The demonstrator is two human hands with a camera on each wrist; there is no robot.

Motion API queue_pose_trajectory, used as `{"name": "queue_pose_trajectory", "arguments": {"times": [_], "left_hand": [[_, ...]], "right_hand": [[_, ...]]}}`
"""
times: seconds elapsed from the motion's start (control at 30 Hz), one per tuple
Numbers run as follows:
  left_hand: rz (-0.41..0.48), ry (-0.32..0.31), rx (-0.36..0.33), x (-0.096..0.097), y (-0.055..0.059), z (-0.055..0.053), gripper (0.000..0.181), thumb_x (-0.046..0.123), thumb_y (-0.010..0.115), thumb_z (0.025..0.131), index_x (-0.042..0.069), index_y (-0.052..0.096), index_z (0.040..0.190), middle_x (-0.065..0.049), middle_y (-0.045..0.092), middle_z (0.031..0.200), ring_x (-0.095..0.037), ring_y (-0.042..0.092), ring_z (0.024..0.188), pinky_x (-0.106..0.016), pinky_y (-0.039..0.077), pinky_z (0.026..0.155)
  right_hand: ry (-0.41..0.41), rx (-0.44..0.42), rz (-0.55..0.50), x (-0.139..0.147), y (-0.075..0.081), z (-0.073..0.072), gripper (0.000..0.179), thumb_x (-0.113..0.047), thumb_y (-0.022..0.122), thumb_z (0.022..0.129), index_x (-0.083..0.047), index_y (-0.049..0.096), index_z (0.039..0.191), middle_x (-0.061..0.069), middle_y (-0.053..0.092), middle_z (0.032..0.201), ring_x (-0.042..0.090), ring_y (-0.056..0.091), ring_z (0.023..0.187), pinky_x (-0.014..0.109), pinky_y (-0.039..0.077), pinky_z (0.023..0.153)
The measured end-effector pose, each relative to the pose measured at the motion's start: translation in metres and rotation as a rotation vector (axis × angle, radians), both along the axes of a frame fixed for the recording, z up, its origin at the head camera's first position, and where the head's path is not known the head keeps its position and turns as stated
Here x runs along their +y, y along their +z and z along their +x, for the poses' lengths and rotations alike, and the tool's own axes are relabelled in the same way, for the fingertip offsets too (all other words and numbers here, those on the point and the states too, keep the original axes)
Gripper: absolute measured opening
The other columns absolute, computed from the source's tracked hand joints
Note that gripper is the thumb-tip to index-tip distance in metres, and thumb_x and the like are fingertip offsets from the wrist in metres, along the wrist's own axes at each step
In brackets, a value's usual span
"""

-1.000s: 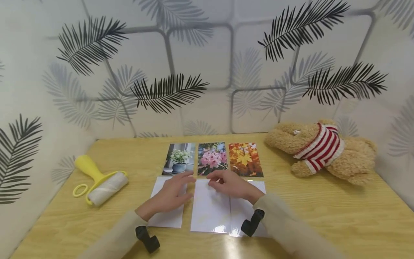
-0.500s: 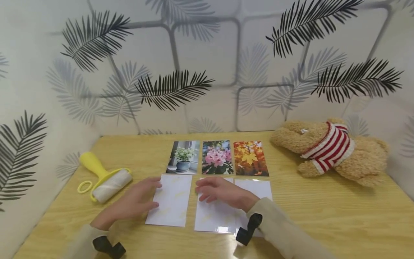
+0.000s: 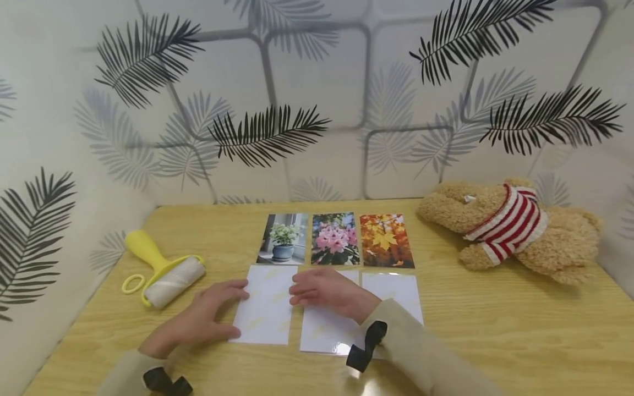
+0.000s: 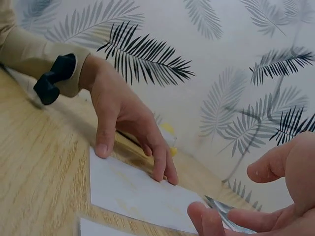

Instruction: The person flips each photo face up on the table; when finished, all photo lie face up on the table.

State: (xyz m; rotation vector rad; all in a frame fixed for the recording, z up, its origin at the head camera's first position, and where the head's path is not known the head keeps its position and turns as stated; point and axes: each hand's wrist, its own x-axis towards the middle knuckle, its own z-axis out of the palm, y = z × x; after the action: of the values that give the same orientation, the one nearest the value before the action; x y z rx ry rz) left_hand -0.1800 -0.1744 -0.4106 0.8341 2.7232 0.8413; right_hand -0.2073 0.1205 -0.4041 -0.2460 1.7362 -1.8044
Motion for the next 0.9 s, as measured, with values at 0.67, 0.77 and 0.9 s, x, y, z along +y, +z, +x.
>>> {"name": "queue_pose_trajectory", "arguments": {"times": [0.67, 0.77, 0.9], "left_hand": [[0.055, -0.030, 0.021, -0.006, -0.007, 0.004, 0.052, 0.031, 0.077, 0.080, 0.009, 0.058, 0.123, -0.019, 0.040, 0.148, -0.044, 0.032, 0.137, -0.069, 0.019, 0.098], [0.050, -0.030, 0.014, -0.006, -0.006, 0.004, 0.053, 0.031, 0.078, 0.079, 0.010, 0.057, 0.123, -0.019, 0.039, 0.147, -0.045, 0.032, 0.136, -0.069, 0.019, 0.098], [0.055, -0.039, 0.008, -0.005, -0.006, 0.001, 0.054, 0.032, 0.078, 0.079, 0.013, 0.055, 0.123, -0.018, 0.040, 0.147, -0.046, 0.033, 0.134, -0.069, 0.021, 0.097]], "right_hand": [[-0.194, -0.081, -0.066, -0.007, 0.007, -0.006, 0.050, -0.017, 0.050, 0.100, 0.009, 0.039, 0.140, 0.026, 0.051, 0.138, 0.009, 0.066, 0.089, 0.019, 0.051, 0.078], [-0.143, 0.041, -0.044, -0.010, 0.004, -0.002, 0.043, -0.014, 0.052, 0.099, 0.008, 0.045, 0.135, 0.022, 0.056, 0.130, 0.009, 0.065, 0.087, 0.026, 0.053, 0.084], [-0.036, 0.173, 0.009, -0.018, 0.002, 0.001, 0.038, -0.011, 0.056, 0.097, 0.008, 0.052, 0.129, 0.011, 0.063, 0.105, 0.011, 0.063, 0.081, 0.034, 0.054, 0.086]]}}
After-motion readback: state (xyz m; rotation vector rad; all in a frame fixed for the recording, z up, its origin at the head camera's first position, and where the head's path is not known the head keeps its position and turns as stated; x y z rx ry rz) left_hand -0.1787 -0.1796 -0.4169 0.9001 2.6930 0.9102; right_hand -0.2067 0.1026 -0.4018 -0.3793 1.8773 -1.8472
